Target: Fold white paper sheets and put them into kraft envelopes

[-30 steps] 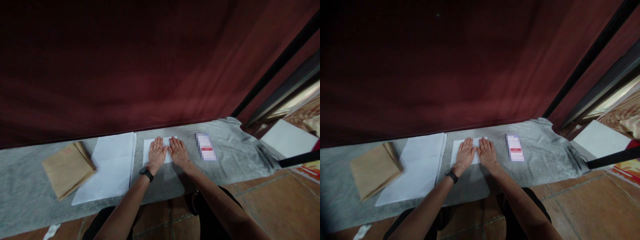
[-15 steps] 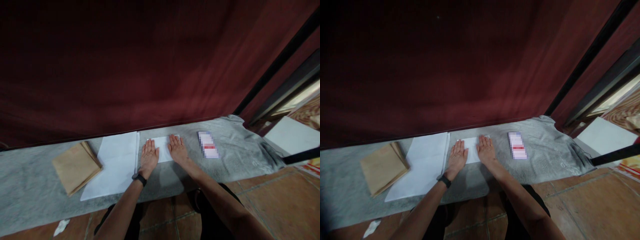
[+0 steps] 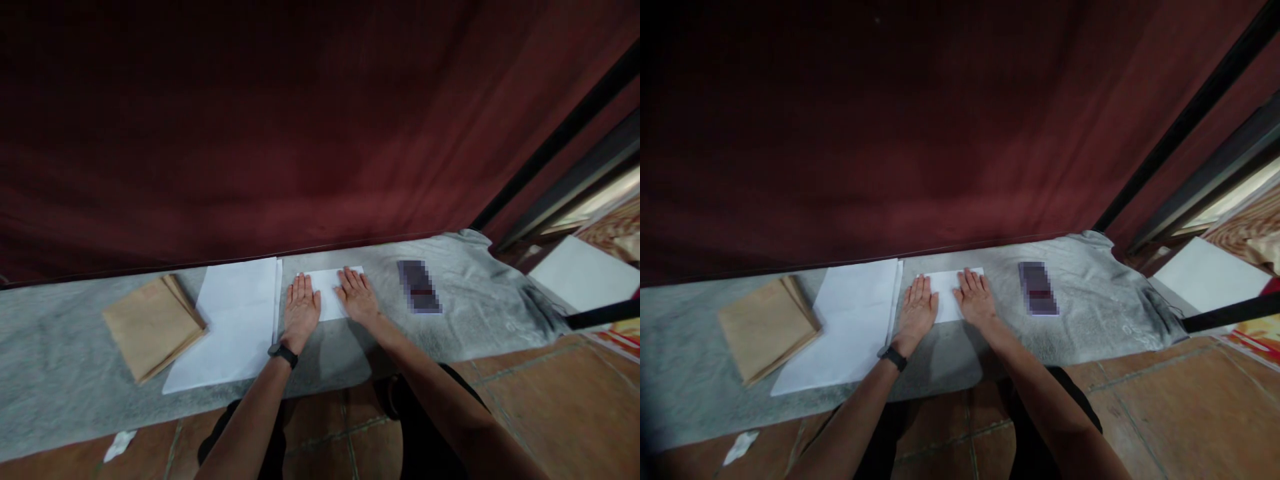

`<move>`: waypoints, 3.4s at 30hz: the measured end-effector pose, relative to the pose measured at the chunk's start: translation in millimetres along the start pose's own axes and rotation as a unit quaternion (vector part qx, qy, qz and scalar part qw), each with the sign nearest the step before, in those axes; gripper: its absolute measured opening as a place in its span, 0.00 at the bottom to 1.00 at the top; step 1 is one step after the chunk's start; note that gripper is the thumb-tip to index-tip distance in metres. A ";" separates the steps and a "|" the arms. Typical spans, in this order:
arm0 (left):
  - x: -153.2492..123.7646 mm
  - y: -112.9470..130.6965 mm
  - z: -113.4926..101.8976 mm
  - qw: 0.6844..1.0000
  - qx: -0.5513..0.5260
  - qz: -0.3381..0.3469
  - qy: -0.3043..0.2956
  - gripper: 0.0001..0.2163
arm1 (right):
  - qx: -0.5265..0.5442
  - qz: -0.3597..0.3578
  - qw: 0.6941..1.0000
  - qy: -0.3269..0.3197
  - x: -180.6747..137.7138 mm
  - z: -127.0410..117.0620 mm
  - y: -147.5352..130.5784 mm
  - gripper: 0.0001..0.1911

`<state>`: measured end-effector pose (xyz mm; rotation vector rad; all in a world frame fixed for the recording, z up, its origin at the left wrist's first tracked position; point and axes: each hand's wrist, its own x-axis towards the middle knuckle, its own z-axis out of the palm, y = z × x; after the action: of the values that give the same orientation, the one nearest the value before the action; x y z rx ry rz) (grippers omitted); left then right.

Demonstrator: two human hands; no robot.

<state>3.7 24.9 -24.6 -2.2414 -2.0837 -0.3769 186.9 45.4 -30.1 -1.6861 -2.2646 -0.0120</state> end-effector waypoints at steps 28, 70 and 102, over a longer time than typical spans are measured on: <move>-63.5 30.4 -3.2 0.991 -0.048 0.117 -0.033 0.27 | 0.070 -0.081 0.994 -0.007 -66.3 -17.4 -22.2 0.33; 15.1 5.9 1.1 1.000 -0.024 0.006 -0.017 0.28 | -0.025 0.032 0.999 0.023 -1.1 -0.3 28.9 0.32; -39.2 12.0 -3.9 0.999 -0.021 0.030 -0.006 0.28 | -0.021 0.010 1.000 0.012 -51.7 -12.8 28.5 0.33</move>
<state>12.7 -15.1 -27.8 -2.3299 -2.0265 -0.4092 229.9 3.5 -36.4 -1.7207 -2.2447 -0.0747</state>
